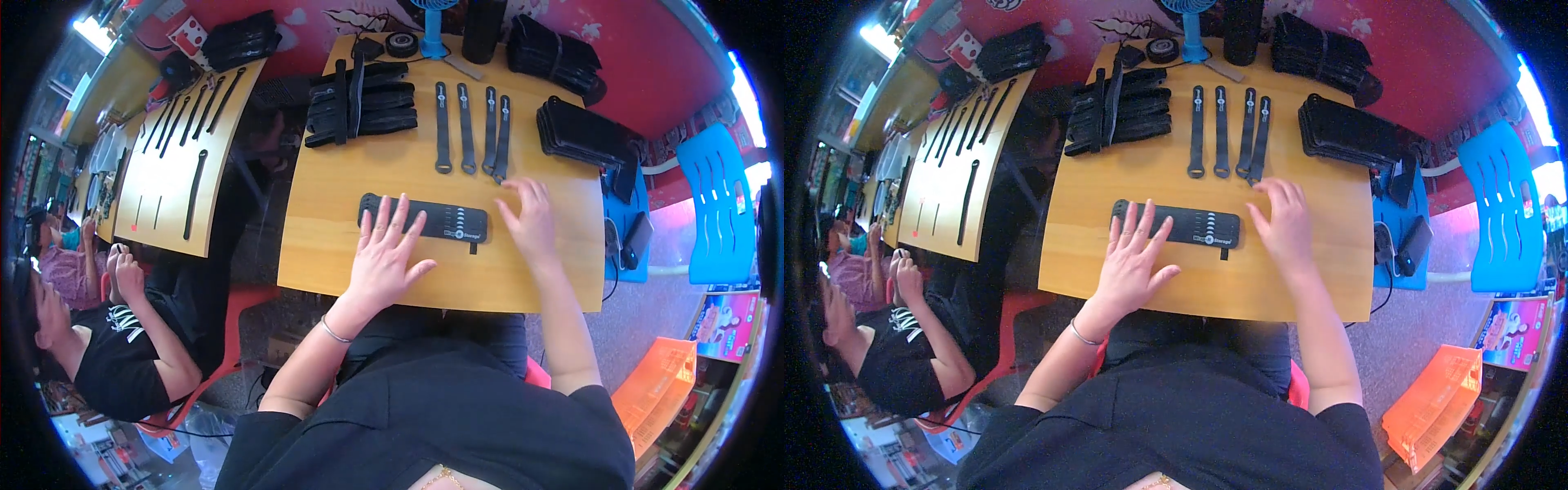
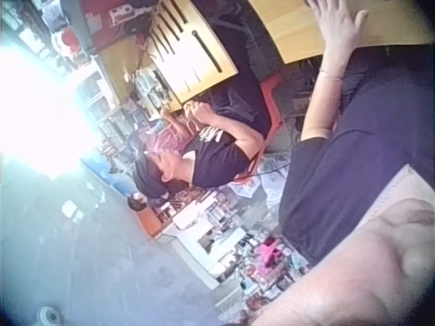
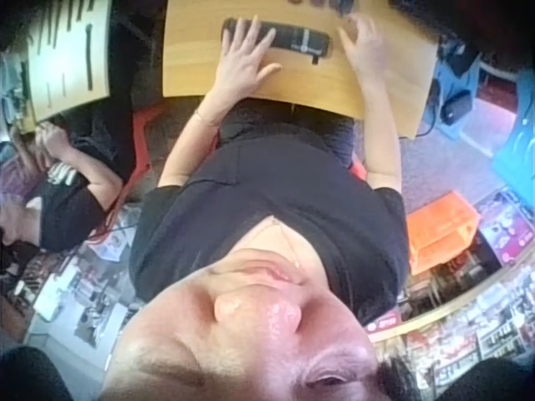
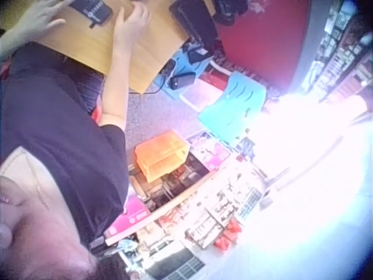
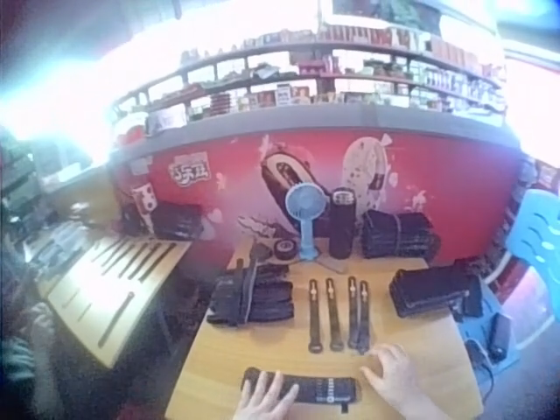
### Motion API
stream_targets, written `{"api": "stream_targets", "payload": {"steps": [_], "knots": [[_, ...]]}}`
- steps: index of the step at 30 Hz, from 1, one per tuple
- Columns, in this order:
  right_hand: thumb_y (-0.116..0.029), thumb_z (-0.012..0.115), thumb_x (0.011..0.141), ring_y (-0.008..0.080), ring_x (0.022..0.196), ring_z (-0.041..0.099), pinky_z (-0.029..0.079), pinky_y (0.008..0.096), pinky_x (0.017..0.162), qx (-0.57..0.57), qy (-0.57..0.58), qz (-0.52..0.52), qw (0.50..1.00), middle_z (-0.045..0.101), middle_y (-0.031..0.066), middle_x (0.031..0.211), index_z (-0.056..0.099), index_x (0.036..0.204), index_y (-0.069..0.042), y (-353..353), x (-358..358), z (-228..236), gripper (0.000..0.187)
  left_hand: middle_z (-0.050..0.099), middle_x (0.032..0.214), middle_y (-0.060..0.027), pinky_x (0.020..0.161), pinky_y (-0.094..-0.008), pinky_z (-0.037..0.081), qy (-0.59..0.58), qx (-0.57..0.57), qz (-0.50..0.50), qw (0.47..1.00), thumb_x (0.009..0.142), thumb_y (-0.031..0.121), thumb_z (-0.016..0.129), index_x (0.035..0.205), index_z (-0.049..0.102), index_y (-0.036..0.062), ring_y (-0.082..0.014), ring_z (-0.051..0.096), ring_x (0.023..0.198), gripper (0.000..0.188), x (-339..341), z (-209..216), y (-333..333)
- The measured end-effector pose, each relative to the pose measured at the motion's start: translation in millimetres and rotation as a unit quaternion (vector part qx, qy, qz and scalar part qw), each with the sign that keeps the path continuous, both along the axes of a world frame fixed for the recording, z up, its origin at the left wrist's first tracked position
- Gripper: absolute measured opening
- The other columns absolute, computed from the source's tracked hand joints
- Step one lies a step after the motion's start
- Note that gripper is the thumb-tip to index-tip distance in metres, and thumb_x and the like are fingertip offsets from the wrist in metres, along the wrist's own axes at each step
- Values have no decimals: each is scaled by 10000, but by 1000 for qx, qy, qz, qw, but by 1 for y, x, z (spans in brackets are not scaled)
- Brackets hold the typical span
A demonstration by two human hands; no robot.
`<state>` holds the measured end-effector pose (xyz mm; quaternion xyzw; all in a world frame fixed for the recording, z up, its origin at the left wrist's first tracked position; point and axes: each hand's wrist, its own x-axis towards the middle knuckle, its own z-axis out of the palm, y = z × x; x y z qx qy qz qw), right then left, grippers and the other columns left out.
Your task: The recorder is stacking and organizing black fabric straps on a workbench.
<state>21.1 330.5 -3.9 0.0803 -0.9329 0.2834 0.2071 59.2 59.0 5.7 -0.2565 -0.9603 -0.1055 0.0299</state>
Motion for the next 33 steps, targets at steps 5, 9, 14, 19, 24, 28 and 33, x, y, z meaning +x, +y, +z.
{"api": "stream_targets", "payload": {"steps": [5, 9, 14, 19, 24, 28, 33], "knots": [[-156, 769, 736, 312, 1041, 563, 462, 402, 903, 12, 6, -41, 999, 621, 125, 1055, 566, 1075, -49, 1, -30, -15, 409, 246, 1541, -195, 1162, -498, 151, 2, 67, -68, 995, 907, 450, 547, 1411, 383, -12, -366, 171, 1447, 703, -14, 7, 30], [-164, 762, 747, 319, 996, 589, 476, 405, 873, -2, 5, -81, 997, 641, 125, 1010, 570, 1073, -52, -1, -32, -25, 395, 323, 1501, -202, 1151, -484, 210, 32, 79, -121, 989, 905, 365, 571, 1365, 421, -45, -351, 250, 1423, 634, -45, 8, 65], [-125, 728, 768, 322, 961, 597, 479, 410, 855, 14, 40, -54, 998, 649, 132, 970, 600, 988, -42, 2, -34, -30, 267, 392, 1454, -200, 1137, -478, 253, 84, 41, -148, 985, 897, 326, 570, 1339, 452, -55, -340, 307, 1394, 595, -83, -15, 102], [-84, 699, 780, 323, 933, 601, 483, 414, 833, 2, 63, -60, 996, 651, 132, 950, 608, 887, -29, 16, -29, -34, 151, 458, 1390, -198, 1116, -471, 297, 79, 40, -139, 986, 876, 237, 537, 1304, 489, -62, -319, 358, 1363, 524, -92, -28, 120], [-28, 684, 785, 297, 829, 622, 509, 393, 728, -32, 106, -101, 989, 650, 109, 917, 577, 822, -35, 15, -7, -9, 114, 466, 1379, -198, 1101, -473, 323, 81, 22, -135, 987, 840, 191, 544, 1298, 492, -59, -327, 372, 1350, 524, -96, -31, 118], [-10, 681, 790, 275, 788, 628, 510, 360, 680, -101, 89, -91, 987, 649, 99, 907, 578, 826, -40, 9, 18, 18, 113, 469, 1375, -203, 1095, -471, 334, 89, 64, -135, 985, 798, 112, 563, 1271, 507, -44, -346, 376, 1344, 501, -99, -21, 117], [-10, 667, 812, 271, 816, 636, 512, 363, 711, -161, 30, -104, 981, 645, 117, 948, 611, 931, -27, 13, 18, 17, 133, 498, 1328, -210, 1055, -464, 380, 105, 120, -165, 973, 763, 75, 585, 1237, 521, -28, -367, 431, 1290, 489, -88, -17, 126]]}}
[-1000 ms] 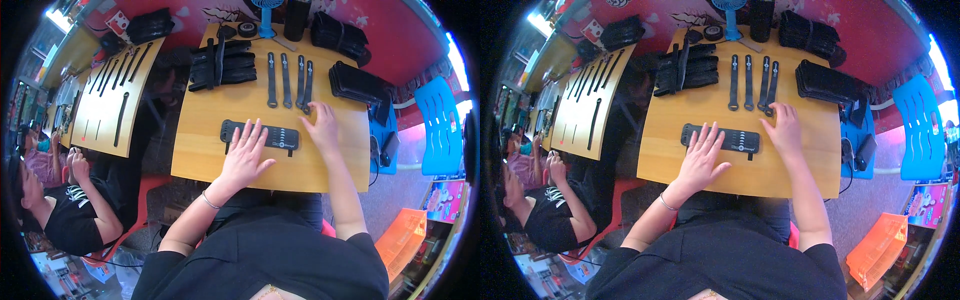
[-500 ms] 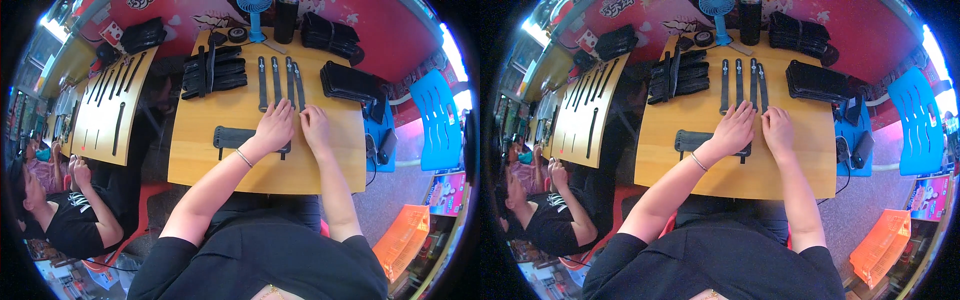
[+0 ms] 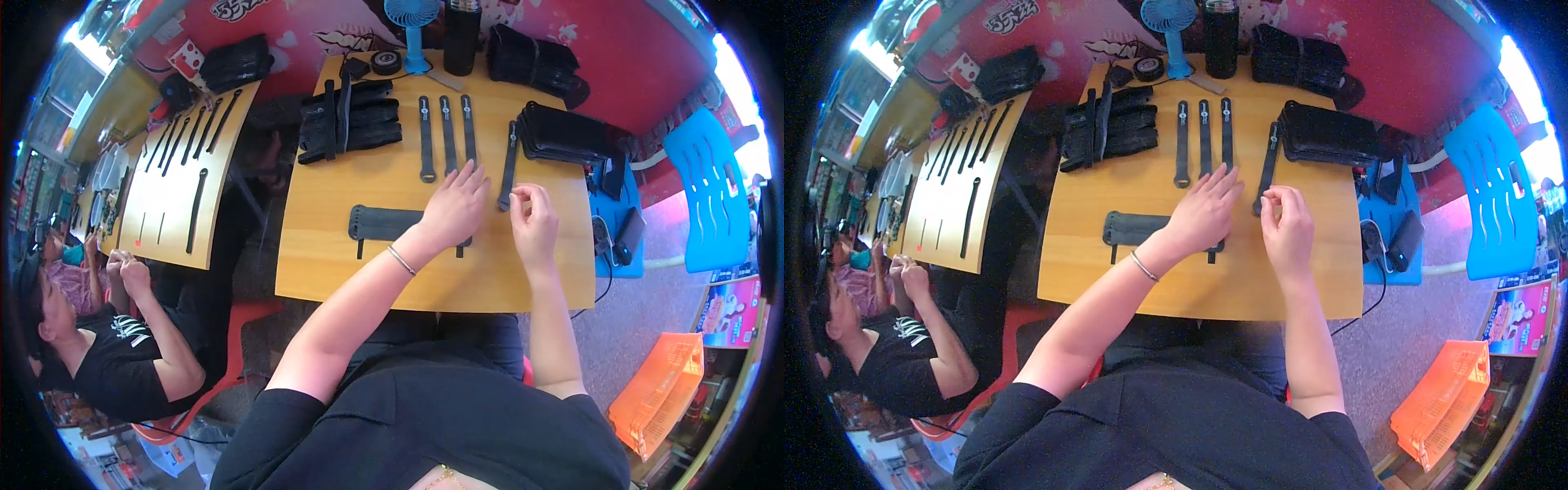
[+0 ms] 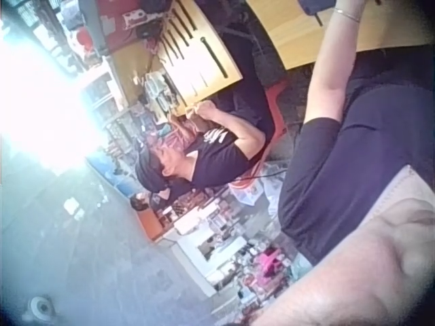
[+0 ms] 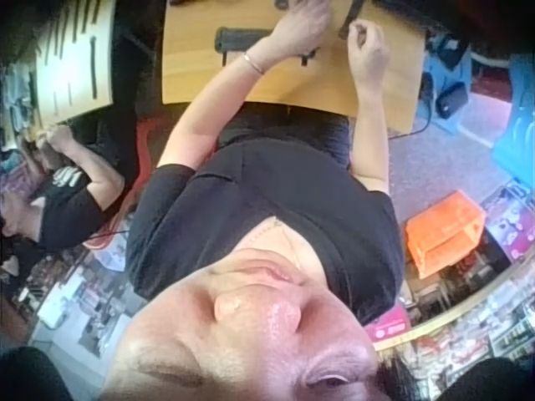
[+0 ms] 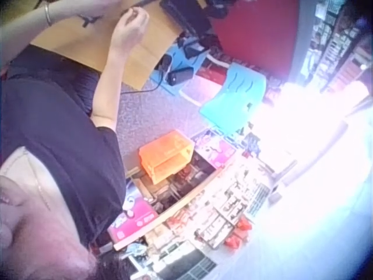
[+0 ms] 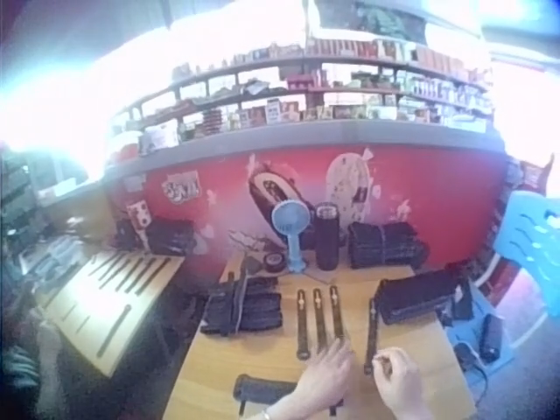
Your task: The recorder is stacking and organizing black fabric straps on a workbench.
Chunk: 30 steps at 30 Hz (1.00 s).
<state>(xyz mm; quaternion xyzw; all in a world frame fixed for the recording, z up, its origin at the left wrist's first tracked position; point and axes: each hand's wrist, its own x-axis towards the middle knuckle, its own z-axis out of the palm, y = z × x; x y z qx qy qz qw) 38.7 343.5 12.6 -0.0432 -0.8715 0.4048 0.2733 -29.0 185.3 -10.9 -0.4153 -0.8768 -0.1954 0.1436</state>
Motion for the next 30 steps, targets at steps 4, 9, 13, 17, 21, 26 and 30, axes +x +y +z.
{"api": "stream_targets", "payload": {"steps": [4, 9, 13, 17, 21, 26, 30], "knots": [[-19, 663, 819, 295, 931, 621, 503, 373, 809, 51, 37, -10, 998, 638, 125, 996, 614, 998, -18, 19, -14, -12, 186, 594, 1088, -180, 888, -437, 492, -98, 12, -3, 995, 776, 162, 647, 1091, 548, -4, -361, 568, 1071, 369, 4, 11, 21], [-101, 680, 828, 321, 1115, 558, 436, 403, 952, 225, 163, -67, 958, 608, 136, 1166, 608, 1096, -34, 51, -47, 17, 285, 592, 955, -189, 776, -426, 521, -145, 31, 45, 988, 770, 284, 720, 970, 523, 3, -351, 600, 931, 398, 12, 16, 47], [-241, 645, 881, 325, 1173, 529, 402, 465, 995, 272, 166, -86, 944, 578, 137, 1261, 585, 1199, -78, 90, -92, 23, 362, 584, 928, -213, 754, -429, 527, -159, 52, 72, 983, 766, 225, 716, 1011, 487, -24, -373, 601, 906, 418, 0, 8, 72], [-421, 512, 950, 363, 1292, 427, 318, 595, 1040, 310, 36, -110, 944, 489, 115, 1401, 525, 1321, -166, 116, -117, 12, 450, 579, 939, -245, 713, -448, 537, -178, 28, 110, 977, 775, 161, 691, 1025, 447, -25, -391, 618, 866, 396, -22, 7, 92], [-494, 446, 960, 380, 1393, 281, 232, 616, 1093, 318, -146, -110, 930, 329, 121, 1517, 408, 1434, -233, 124, -126, 13, 542, 573, 959, -262, 711, -460, 542, -210, 7, 163, 964, 776, 131, 677, 1012, 436, -23, -405, 634, 855, 371, -42, -3, 99], [-570, 361, 964, 382, 1436, 190, 148, 615, 1124, 303, -228, -76, 922, 206, 97, 1577, 300, 1493, -292, 140, -128, -8, 601, 614, 875, -279, 722, -470, 542, -245, 22, 146, 958, 798, 138, 654, 1026, 436, -42, -439, 643, 824, 364, -51, -15, 102], [-562, 359, 969, 379, 1439, 182, 149, 615, 1123, 314, -215, -84, 921, 213, 99, 1575, 302, 1493, -292, 133, -126, -13, 592, 624, 760, -259, 723, -476, 534, -288, 39, 164, 943, 802, 144, 639, 1027, 492, -42, -463, 637, 807, 327, -65, -27, 100]]}}
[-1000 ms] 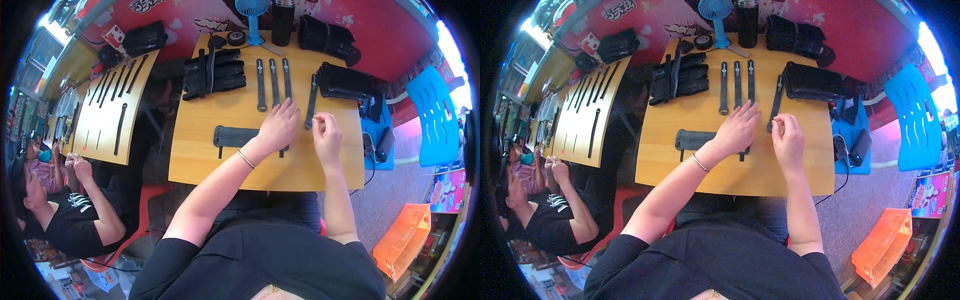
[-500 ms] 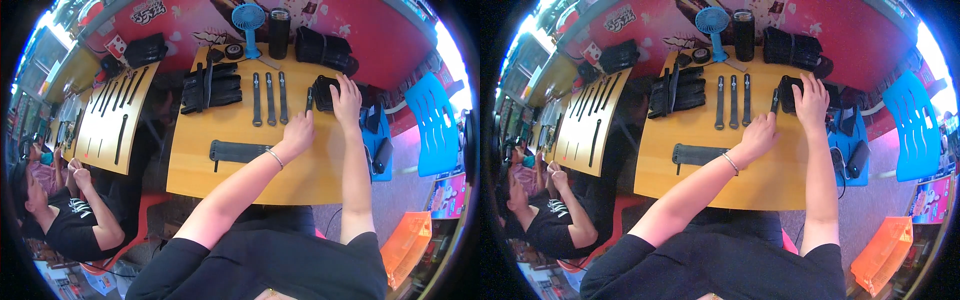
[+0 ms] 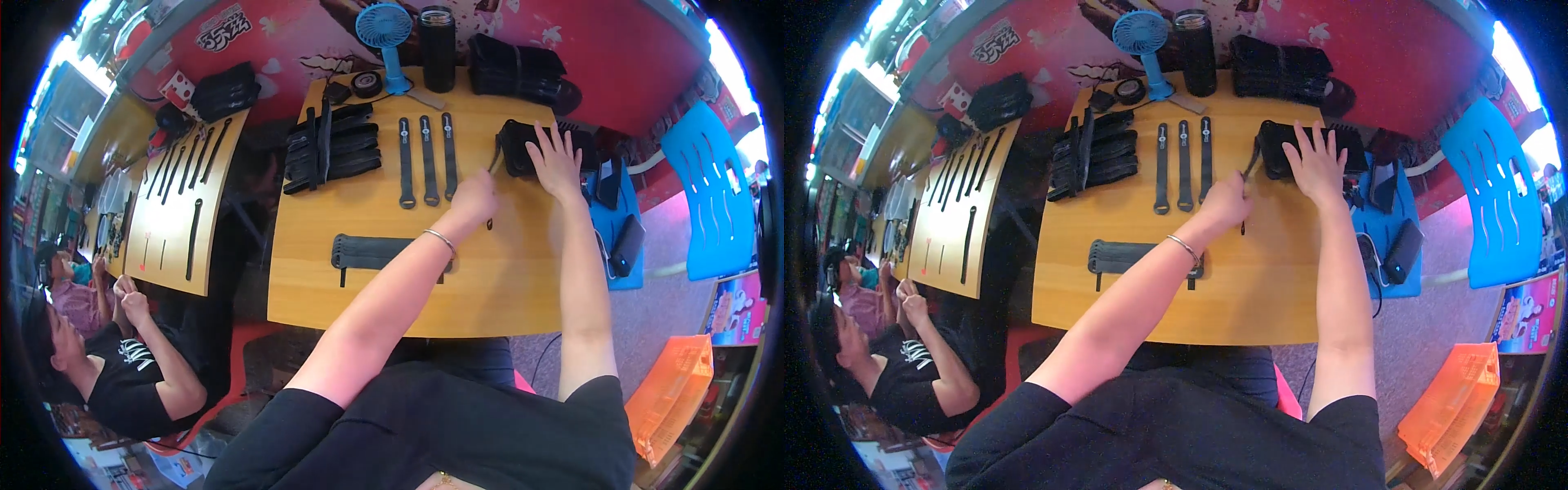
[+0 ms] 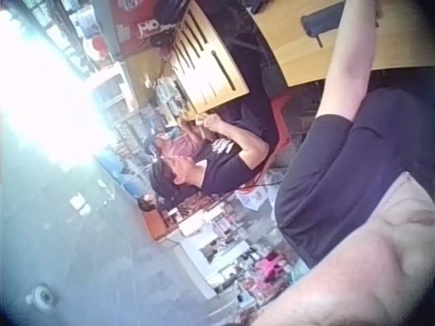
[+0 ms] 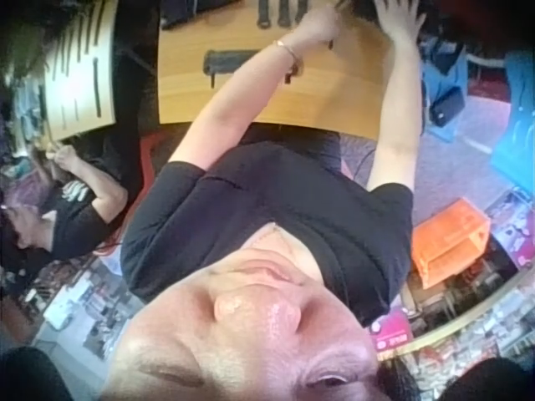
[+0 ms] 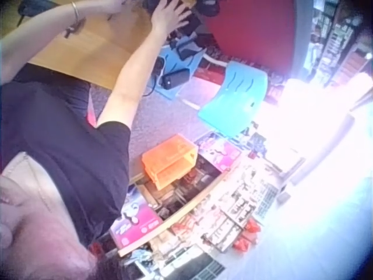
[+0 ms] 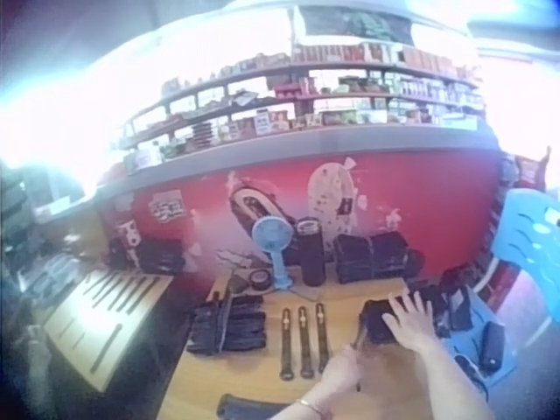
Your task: The recorder is stacking and organizing black fabric straps on a workbench.
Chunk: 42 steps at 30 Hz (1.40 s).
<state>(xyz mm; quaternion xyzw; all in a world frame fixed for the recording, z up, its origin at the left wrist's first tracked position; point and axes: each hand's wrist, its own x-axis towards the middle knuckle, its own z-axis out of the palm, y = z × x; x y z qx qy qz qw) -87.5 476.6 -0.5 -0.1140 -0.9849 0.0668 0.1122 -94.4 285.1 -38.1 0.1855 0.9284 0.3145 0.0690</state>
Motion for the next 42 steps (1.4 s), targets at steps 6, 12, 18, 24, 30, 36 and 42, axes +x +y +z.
{"api": "stream_targets", "payload": {"steps": [6, 12, 18, 24, 30, 36, 42], "knots": [[-552, 355, 974, 378, 1439, 181, 146, 620, 1121, 10, 0, -11, 1000, 217, 111, 1571, 297, 1494, -291, 11, 12, -10, 585, 490, 603, -33, 396, -260, 302, -311, 205, 61, 926, 918, 159, 492, 1009, 647, 24, -110, 447, 463, 225, -9, 58, -8], [-555, 358, 972, 372, 1441, 179, 143, 617, 1124, 6, 3, -5, 1000, 220, 105, 1571, 301, 1492, -288, -4, 4, -1, 587, 469, 666, -48, 416, -201, 318, -496, 449, 66, 740, 903, 57, 480, 967, 637, -9, -115, 426, 510, 181, -53, 66, -40], [-556, 358, 972, 370, 1441, 178, 143, 613, 1127, -4, -9, -4, 1000, 222, 95, 1571, 314, 1486, -285, -3, 2, 1, 583, 438, 685, -24, 431, -173, 317, -573, 571, 59, 585, 903, 37, 470, 1021, 610, -35, -98, 416, 579, 197, -72, 67, -46], [-551, 364, 971, 371, 1437, 191, 155, 615, 1124, 12, -35, -16, 999, 232, 94, 1566, 322, 1482, -282, -5, -1, 5, 579, 459, 690, -9, 463, -182, 357, -444, 704, -8, 554, 910, 56, 460, 1091, 616, -13, -90, 444, 584, 249, -97, 120, -86], [-573, 362, 960, 372, 1439, 187, 153, 618, 1122, 6, -52, -13, 999, 220, 96, 1572, 309, 1489, -279, -3, -2, 6, 607, 559, 696, 0, 529, -197, 438, -267, 416, -90, 864, 928, 104, 486, 1125, 634, 2, -63, 537, 605, 267, -12, 169, -130], [-519, 544, 896, 360, 1371, 332, 292, 553, 1083, -11, -1, 19, 1000, 364, 165, 1485, 433, 1410, -149, 7, 1, 30, 643, 554, 809, -10, 583, -200, 479, -300, 318, -153, 887, 962, 106, 491, 1124, 637, 19, -59, 568, 674, 235, 73, 146, -181], [-209, 611, 933, 258, 1132, 582, 421, 345, 991, -258, 198, 157, 933, 627, 155, 1193, 607, 1191, -10, -61, 34, 97, 326, 632, 826, -41, 633, -244, 533, -344, 261, -164, 887, 966, 107, 480, 1209, 601, 35, -113, 648, 718, 281, 125, 131, -218]]}}
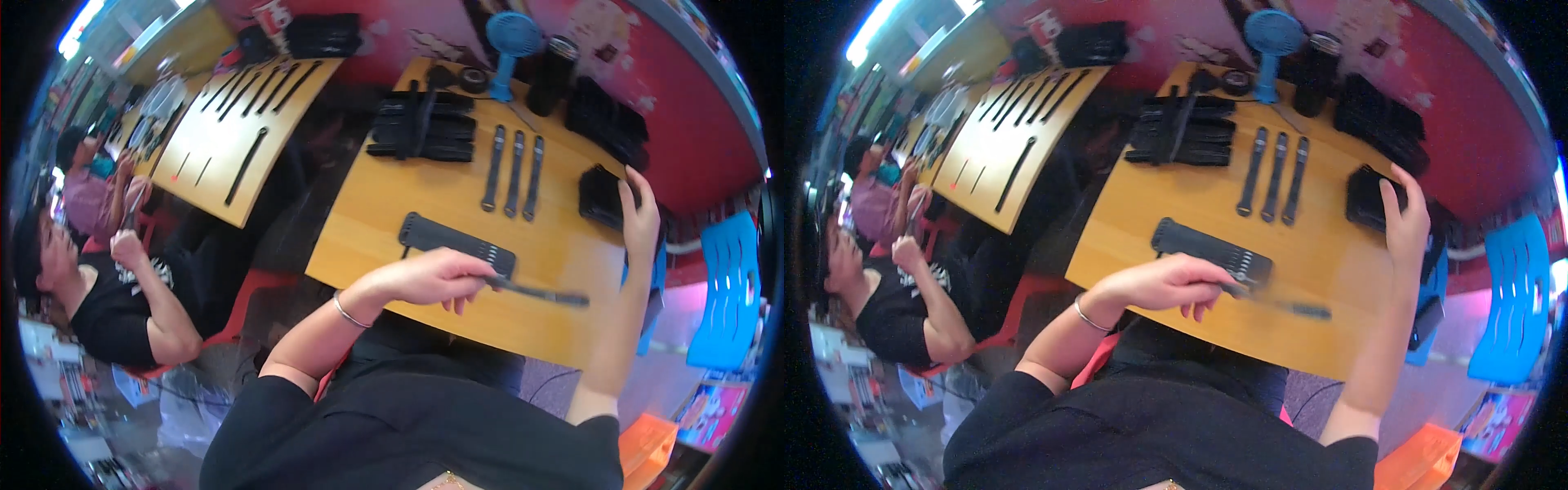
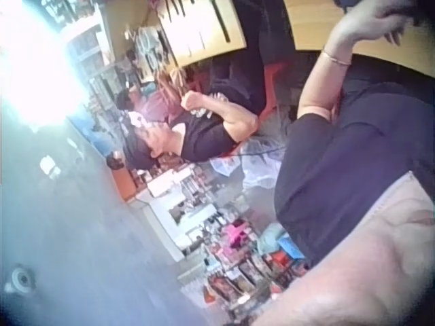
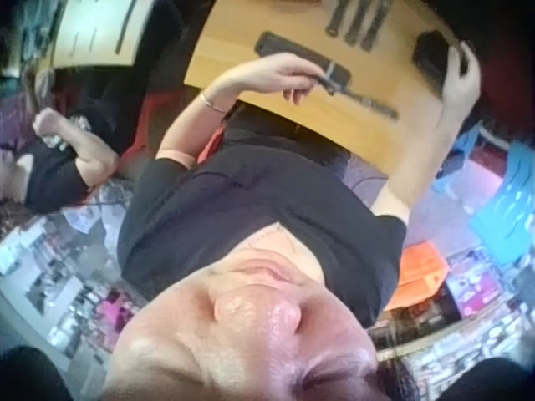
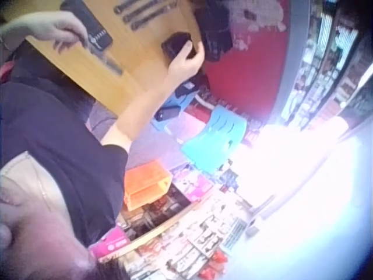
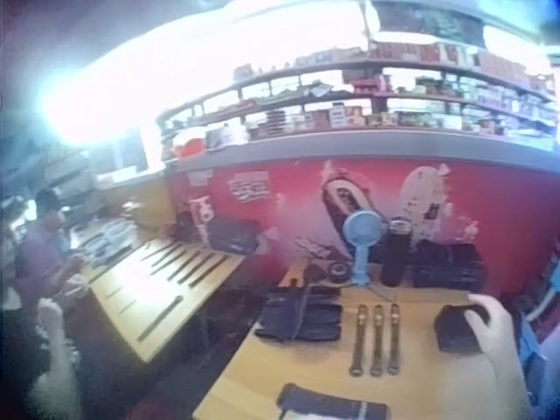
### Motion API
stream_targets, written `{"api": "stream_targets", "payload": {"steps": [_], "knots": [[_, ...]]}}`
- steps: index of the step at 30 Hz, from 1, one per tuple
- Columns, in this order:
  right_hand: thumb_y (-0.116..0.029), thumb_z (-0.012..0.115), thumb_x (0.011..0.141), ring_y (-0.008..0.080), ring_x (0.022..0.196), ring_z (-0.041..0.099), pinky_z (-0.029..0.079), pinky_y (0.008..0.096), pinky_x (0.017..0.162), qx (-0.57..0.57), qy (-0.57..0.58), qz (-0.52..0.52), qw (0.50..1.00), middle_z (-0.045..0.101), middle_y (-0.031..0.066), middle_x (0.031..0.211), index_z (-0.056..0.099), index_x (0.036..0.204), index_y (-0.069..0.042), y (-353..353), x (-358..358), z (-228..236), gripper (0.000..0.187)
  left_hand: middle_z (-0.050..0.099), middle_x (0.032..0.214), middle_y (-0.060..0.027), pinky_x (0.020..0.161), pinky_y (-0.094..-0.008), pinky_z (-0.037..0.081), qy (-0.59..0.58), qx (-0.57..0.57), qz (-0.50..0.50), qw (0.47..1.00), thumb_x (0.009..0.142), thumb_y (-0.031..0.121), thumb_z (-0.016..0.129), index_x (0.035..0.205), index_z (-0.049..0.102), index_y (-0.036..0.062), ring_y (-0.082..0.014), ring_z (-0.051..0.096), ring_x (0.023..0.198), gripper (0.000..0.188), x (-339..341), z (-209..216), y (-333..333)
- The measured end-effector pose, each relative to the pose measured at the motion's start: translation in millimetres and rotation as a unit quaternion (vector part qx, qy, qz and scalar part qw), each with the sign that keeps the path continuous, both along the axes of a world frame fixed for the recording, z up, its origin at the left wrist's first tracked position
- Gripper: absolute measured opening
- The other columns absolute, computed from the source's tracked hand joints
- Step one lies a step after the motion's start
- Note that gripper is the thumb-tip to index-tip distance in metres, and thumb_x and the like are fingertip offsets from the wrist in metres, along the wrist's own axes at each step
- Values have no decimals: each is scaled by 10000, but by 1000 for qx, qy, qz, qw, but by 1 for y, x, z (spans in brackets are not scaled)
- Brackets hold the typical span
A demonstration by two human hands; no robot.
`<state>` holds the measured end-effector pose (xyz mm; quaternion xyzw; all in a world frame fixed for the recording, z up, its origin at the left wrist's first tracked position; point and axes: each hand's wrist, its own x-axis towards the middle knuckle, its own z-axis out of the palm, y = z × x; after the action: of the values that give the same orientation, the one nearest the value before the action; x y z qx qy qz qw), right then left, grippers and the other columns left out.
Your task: The recorder is stacking and organizing black fabric straps on a workbench.
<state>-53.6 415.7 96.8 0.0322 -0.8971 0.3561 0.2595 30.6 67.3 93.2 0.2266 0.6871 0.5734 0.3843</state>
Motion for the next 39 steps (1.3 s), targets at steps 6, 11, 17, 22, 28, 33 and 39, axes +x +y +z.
{"api": "stream_targets", "payload": {"steps": [6, 11, 17, 22, 28, 33, 39], "knots": [[-610, 567, 851, 229, 1125, 573, 507, 334, 835, -36, -286, 388, 876, 574, 154, 1268, 522, 1313, 14, -88, 99, 23, 778, 667, 743, -98, 601, -312, 527, 119, -2, -19, 993, 916, 104, 450, 1137, 617, 29, -185, 655, 609, 287, 15, -24, -11], [-318, 722, 809, 195, 851, 673, 527, 247, 662, -216, -437, 380, 786, 627, 156, 1160, 524, 1307, 4, -80, 116, -26, 625, 687, 740, -82, 590, -324, 522, 91, -41, 9, 995, 884, 93, 439, 1070, 642, 28, -185, 655, 597, 283, 17, -15, -21], [-63, 629, 843, 163, 797, 674, 519, 222, 630, -300, -375, 324, 815, 671, 130, 1047, 511, 1290, 11, -96, 142, -26, 468, 690, 733, -78, 593, -329, 535, 116, -96, 5, 988, 886, 102, 454, 990, 654, 11, -194, 668, 599, 243, 13, -25, -27], [-88, 591, 918, 107, 659, 595, 465, 211, 575, -245, -400, 250, 847, 668, 137, 949, 574, 1152, 35, -90, 146, -43, 265, 689, 741, -93, 600, -329, 534, 150, -54, 24, 987, 880, 126, 553, 967, 666, 14, -202, 674, 618, 182, 16, -35, -33], [-22, 530, 932, 95, 682, 594, 469, 215, 587, -369, -383, 202, 823, 669, 119, 929, 634, 1070, 40, -100, 158, -59, 184, 673, 758, -130, 659, -348, 515, 223, -15, 90, 971, 849, 128, 631, 911, 680, 5, -257, 663, 695, 146, 14, -51, -49], [15, 574, 892, 81, 679, 530, 408, 201, 600, -230, -322, 212, 894, 589, 47, 898, 687, 965, 16, -105, 155, -74, 135, 656, 848, -135, 717, -359, 512, 234, -20, 204, 950, 809, 117, 701, 907, 686, 20, -284, 643, 818, 138, 14, -58, -71], [3, 586, 912, 83, 708, 566, 451, 193, 600, -305, -289, 169, 892, 555, 25, 862, 669, 1008, 20, -114, 150, -99, 128, 648, 825, -42, 641, -219, 525, 46, -23, 300, 952, 869, 14, 663, 950, 656, -19, -98, 643, 722, 88, 13, -61, -73]]}}
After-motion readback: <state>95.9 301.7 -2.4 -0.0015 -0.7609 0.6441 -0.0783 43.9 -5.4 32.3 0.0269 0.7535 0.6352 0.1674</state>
